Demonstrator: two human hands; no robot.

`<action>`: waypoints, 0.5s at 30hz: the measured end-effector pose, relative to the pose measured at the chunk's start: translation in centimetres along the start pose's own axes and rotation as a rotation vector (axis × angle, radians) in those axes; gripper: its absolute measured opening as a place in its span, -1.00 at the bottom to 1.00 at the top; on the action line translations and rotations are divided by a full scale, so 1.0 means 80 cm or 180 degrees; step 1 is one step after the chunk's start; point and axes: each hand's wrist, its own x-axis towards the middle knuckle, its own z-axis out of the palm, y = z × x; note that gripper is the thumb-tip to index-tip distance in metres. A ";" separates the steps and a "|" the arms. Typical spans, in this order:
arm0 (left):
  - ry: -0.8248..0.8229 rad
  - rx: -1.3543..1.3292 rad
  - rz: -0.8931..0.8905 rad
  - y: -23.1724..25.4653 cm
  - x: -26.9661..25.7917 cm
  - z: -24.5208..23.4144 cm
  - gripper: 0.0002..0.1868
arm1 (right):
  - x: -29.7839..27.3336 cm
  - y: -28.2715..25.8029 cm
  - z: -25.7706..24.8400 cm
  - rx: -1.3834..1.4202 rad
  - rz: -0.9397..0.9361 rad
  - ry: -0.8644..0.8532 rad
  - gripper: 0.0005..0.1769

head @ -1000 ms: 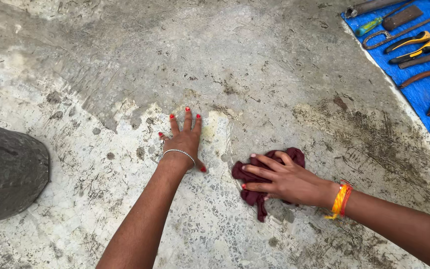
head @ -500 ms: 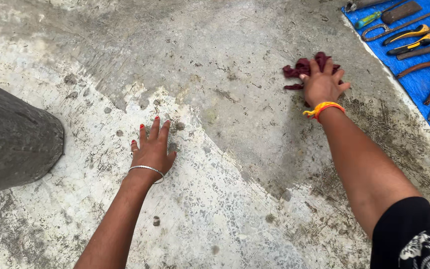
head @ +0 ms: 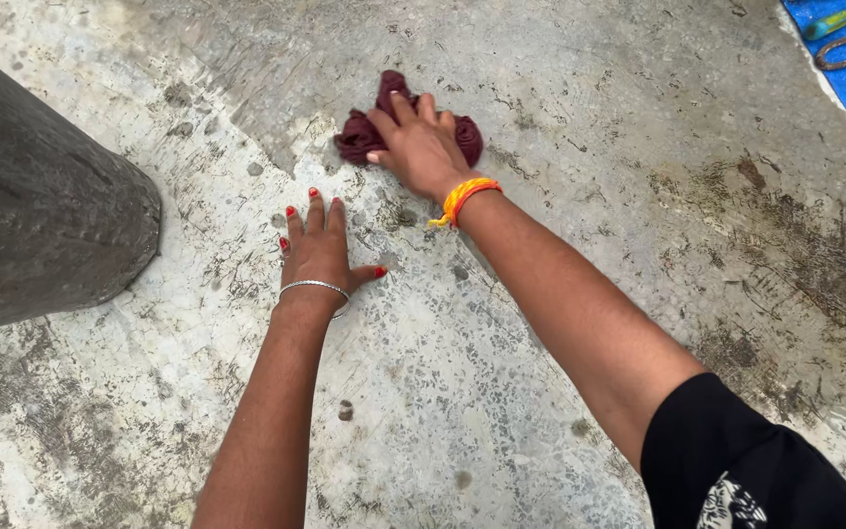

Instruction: The person cleans a section of concrete floor by hand using a wet cloth, repeatedly rinsing and wringing the cloth in a bucket of water.

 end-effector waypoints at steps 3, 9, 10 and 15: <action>0.0105 -0.0219 0.0035 -0.003 -0.005 0.001 0.57 | -0.037 -0.030 -0.014 -0.0107 -0.1075 -0.0100 -0.35; -0.0207 0.0042 0.0226 0.000 -0.012 -0.019 0.65 | -0.239 0.070 -0.077 -0.0441 -0.1782 -0.0912 -0.43; -0.0284 0.0141 0.0268 0.001 -0.013 -0.021 0.63 | -0.290 0.094 -0.089 -0.0420 -0.1858 -0.0943 -0.41; -0.0427 0.0386 0.0320 0.005 -0.015 -0.019 0.65 | -0.465 0.163 -0.128 -0.1099 -0.1769 -0.2016 -0.14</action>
